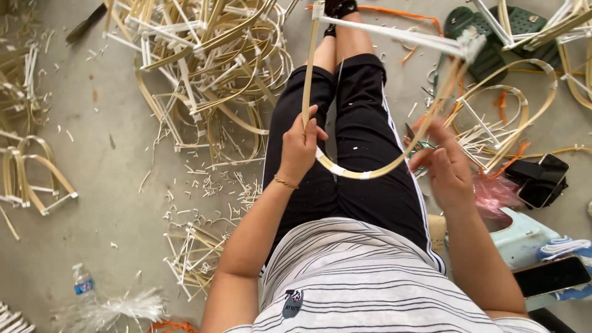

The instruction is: Assembling and trimming wooden or bamboo frame components using pliers and connectors.

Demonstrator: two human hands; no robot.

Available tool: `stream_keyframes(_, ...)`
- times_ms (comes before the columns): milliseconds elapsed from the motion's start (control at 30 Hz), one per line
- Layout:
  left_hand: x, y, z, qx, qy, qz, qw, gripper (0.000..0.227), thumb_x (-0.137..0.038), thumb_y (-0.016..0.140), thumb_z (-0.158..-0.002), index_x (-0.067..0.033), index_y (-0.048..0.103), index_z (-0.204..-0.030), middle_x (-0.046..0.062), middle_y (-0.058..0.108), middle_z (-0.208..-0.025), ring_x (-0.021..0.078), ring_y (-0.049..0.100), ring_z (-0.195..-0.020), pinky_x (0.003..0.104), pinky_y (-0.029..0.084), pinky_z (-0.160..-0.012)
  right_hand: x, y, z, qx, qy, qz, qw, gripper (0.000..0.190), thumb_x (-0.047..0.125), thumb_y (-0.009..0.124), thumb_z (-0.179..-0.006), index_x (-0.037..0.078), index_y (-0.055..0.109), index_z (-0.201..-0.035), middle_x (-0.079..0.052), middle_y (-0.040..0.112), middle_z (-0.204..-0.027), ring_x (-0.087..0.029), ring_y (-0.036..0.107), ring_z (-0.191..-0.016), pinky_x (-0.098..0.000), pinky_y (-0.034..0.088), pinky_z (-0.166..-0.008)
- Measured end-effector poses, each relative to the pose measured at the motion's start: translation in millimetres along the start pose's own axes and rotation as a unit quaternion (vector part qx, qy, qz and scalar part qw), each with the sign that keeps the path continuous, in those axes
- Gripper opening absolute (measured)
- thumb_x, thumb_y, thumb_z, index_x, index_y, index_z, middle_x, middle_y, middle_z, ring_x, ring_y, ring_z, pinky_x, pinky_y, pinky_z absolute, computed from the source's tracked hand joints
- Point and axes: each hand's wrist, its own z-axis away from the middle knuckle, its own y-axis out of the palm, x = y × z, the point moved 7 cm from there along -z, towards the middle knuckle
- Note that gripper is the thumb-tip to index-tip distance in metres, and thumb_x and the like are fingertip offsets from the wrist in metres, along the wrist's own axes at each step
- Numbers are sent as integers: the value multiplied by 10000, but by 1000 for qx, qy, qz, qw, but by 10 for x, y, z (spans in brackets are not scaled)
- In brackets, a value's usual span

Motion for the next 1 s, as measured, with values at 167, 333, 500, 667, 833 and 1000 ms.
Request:
stream_keyframes(167, -47, -5, 187, 3, -5, 24, 1000, 377, -239, 494, -1079, -24, 622, -1362, 34, 758, -781, 109, 669, -597, 254, 535, -562, -433, 320, 496, 147, 202, -290, 924, 408, 314, 548, -1074, -7, 600, -1322, -122, 665, -1084, -120, 607, -744, -233, 498, -657)
stream_keyframes(333, 9, -157, 97, -21, 45, 155, 987, 344, -242, 522, -1117, -3, 593, -1354, 49, 759, -910, 105, 742, -791, 256, 625, -729, -486, 329, 725, 261, 197, -245, 913, 263, 232, 592, -1091, 11, 672, -973, -51, 628, -831, -51, 530, -610, -209, 418, -534)
stream_keyframes(500, -369, -452, -19, -33, 62, 161, 985, 381, -273, 494, -1094, -19, 578, -1364, 32, 736, -901, 93, 743, -778, 244, 628, -715, -408, 328, 787, 322, 193, -116, 919, 191, 194, 647, -982, 25, 689, -902, -4, 616, -735, -47, 537, -600, -203, 433, -501)
stream_keyframes(667, -214, -340, -1, 21, 44, 236, 971, 335, -271, 509, -1125, -13, 633, -1300, 21, 709, -903, 95, 718, -807, 236, 603, -764, -319, 277, 748, 307, 151, -136, 930, 196, 170, 652, -988, 17, 684, -870, -34, 656, -819, -71, 564, -644, -211, 450, -536)
stream_keyframes(833, -253, -335, -10, 29, 42, 249, 967, 346, -269, 527, -1114, -18, 619, -1334, 16, 702, -910, 89, 702, -800, 233, 593, -762, -429, 216, 762, 296, 151, -147, 932, 187, 166, 636, -1011, 15, 674, -907, -44, 649, -835, -83, 569, -677, -222, 464, -577)
stream_keyframes(1000, -618, -627, -79, -23, 105, 210, 972, 353, -230, 559, -1113, -24, 625, -1392, 26, 678, -881, 82, 639, -741, 232, 580, -709, -667, 272, 615, 265, 231, -233, 907, 183, 153, 625, -1036, -20, 684, -1022, -36, 607, -824, -78, 537, -660, -228, 442, -569)
